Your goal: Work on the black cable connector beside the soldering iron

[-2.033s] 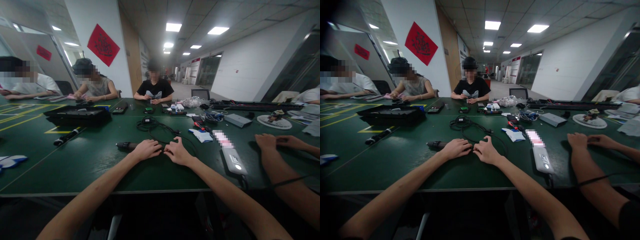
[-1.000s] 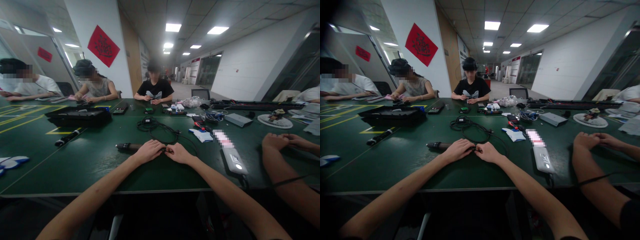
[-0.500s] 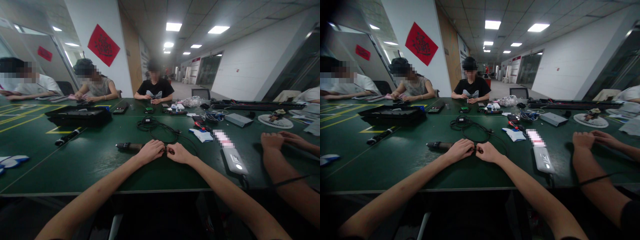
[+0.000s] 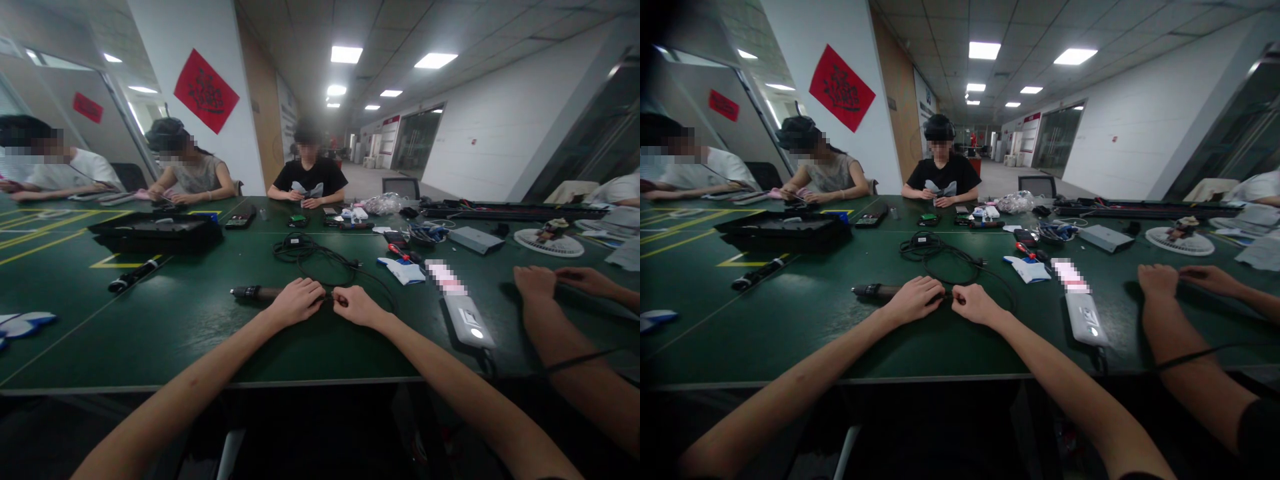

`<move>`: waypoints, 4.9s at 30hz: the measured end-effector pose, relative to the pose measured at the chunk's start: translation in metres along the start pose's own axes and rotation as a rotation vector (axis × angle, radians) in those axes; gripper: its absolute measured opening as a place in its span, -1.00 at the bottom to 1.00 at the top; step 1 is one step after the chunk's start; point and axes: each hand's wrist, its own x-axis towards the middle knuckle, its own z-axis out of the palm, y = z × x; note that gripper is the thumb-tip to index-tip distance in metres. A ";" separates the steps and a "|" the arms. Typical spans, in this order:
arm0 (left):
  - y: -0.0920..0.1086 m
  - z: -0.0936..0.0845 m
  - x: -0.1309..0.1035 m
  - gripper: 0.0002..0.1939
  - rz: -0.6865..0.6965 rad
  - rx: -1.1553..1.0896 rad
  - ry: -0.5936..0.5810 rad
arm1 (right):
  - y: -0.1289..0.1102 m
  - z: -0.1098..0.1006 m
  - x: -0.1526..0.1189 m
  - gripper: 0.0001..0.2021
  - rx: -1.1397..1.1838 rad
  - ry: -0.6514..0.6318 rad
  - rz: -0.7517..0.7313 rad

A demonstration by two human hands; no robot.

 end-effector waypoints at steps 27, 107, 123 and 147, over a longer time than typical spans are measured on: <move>-0.001 0.005 -0.001 -0.83 -0.002 0.019 0.007 | -0.003 0.000 0.001 -0.93 -0.031 0.001 0.015; -0.004 0.005 0.000 -0.81 -0.036 -0.022 -0.058 | 0.000 0.001 0.001 -0.94 -0.045 -0.016 -0.006; -0.003 0.002 -0.002 -0.77 0.031 -0.033 -0.062 | -0.006 -0.003 0.002 -0.94 -0.038 -0.040 0.017; -0.005 0.009 0.000 -0.82 -0.018 -0.051 -0.039 | -0.006 -0.004 0.001 -0.93 -0.024 -0.043 0.026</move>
